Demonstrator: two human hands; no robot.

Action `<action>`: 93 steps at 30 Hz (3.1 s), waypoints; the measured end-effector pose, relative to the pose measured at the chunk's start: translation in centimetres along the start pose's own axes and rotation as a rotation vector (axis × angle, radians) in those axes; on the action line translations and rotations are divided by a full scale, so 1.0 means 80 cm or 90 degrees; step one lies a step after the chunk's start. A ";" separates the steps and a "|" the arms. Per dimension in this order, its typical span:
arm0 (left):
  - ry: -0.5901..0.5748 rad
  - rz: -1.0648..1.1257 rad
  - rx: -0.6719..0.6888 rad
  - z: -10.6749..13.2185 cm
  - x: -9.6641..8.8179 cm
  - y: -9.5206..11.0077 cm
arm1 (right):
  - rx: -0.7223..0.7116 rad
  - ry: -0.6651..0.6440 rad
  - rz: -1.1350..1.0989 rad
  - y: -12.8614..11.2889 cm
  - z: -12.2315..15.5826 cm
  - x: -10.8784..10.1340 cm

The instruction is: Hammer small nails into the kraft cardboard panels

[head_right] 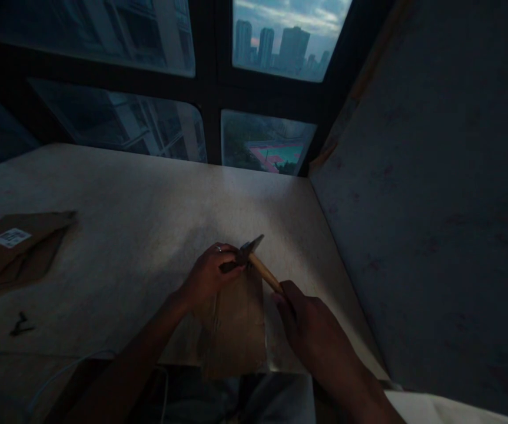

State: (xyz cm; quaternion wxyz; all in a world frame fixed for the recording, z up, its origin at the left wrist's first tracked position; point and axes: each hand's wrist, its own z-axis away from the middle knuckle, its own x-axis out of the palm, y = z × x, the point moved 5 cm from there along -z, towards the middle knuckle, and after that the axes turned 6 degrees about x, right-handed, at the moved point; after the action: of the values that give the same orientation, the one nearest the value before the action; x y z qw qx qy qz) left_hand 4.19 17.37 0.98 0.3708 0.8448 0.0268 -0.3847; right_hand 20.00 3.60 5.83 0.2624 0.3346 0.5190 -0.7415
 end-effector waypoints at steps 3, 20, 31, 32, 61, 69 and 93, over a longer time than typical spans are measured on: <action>-0.002 -0.001 -0.008 0.000 0.000 0.000 | 0.002 -0.014 -0.010 0.004 0.000 0.001; -0.122 -0.052 0.020 -0.017 -0.003 0.011 | 0.065 0.042 -0.192 0.036 0.002 0.011; -0.078 -0.028 0.044 -0.007 0.005 0.002 | 0.167 0.157 -0.359 0.053 0.010 0.070; -0.080 -0.025 0.043 -0.007 0.006 0.001 | 0.177 0.163 -0.370 0.052 0.009 0.075; -0.036 0.002 0.017 -0.008 0.007 0.000 | 0.179 0.169 -0.433 0.043 -0.007 0.098; -0.028 0.026 0.011 -0.010 0.006 -0.002 | 0.170 0.169 -0.439 0.040 -0.006 0.094; -0.221 -0.101 0.011 0.000 -0.015 0.014 | 0.127 0.157 -0.485 0.038 -0.011 0.101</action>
State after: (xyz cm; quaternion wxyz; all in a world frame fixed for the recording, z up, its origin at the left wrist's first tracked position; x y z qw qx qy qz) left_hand 3.72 16.85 2.46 0.3311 0.7641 0.0255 -0.5531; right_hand 17.29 3.07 -2.42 -0.1285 0.2287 0.5588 -0.7867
